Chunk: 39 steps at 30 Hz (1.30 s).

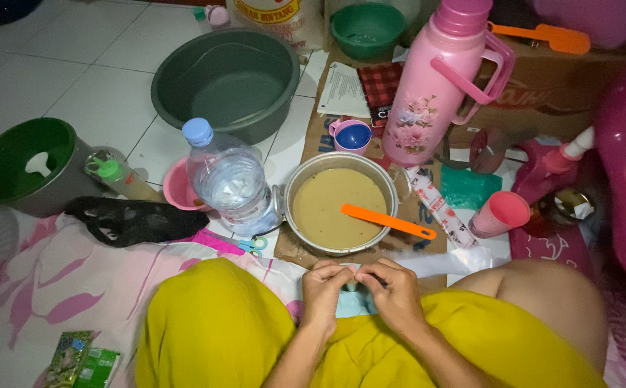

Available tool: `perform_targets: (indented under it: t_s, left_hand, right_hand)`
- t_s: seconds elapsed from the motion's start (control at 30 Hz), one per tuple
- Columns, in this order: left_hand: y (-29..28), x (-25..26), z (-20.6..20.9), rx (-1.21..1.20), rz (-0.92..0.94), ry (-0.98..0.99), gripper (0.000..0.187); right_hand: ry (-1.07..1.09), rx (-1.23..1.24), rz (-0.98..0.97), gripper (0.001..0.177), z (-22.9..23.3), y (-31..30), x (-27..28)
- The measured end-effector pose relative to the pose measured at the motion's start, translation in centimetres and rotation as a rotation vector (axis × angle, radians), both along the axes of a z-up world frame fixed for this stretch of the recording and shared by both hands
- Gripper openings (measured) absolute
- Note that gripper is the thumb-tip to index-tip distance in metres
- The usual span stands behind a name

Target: The person pours a liquid mixture from a pot into small plastic pouches using a funnel and a ladle, then ties each pouch shut.

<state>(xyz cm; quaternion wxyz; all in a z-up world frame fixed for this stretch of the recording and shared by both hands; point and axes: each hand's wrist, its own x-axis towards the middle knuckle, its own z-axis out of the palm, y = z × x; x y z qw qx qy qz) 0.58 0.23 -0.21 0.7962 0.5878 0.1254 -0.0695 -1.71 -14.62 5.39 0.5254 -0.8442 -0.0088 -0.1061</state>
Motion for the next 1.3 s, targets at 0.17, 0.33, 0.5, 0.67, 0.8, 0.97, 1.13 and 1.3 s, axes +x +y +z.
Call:
perform_targets:
  t_s: [0.17,0.33,0.5,0.67,0.8,0.97,1.13,1.3]
  left_hand:
    - [-0.1,0.2,0.4,-0.007,0.049,0.168,0.020]
    - [-0.4,0.0,0.9,0.236,-0.058,-0.129,0.013]
    - [-0.2,0.0,0.7,0.422,-0.117,-0.331,0.015]
    - [0.1,-0.1,1.1,0.404,-0.177,-0.369,0.014]
    - [0.1,-0.1,1.5,0.442,-0.208,-0.324,0.014]
    - [0.0,0.1,1.6,0.565,-0.218,-0.362,0.017]
    - [-0.1,-0.3,2.1,0.644,-0.231,-0.460,0.014]
    - [-0.7,-1.3,2.7,0.730,-0.238,-0.556,0.011]
  right_hand:
    - [-0.023,-0.063,0.017,0.010,0.0,0.2,-0.1]
    - [-0.083,-0.096,-0.020,0.011,-0.1,0.3,0.0]
    - [-0.086,-0.105,-0.021,0.010,-0.1,0.0,-0.1]
    - [-0.035,-0.112,-0.038,0.010,-0.2,-0.1,0.0]
    - [-0.124,-0.071,-0.022,0.010,0.0,-0.3,0.3]
    - [-0.103,-0.144,-0.037,0.008,0.4,-0.3,0.0]
    - [-0.247,-0.231,0.074,0.018,1.6,-1.1,-0.2]
    - [0.041,-0.456,0.308,0.021,4.4,-3.4,0.7]
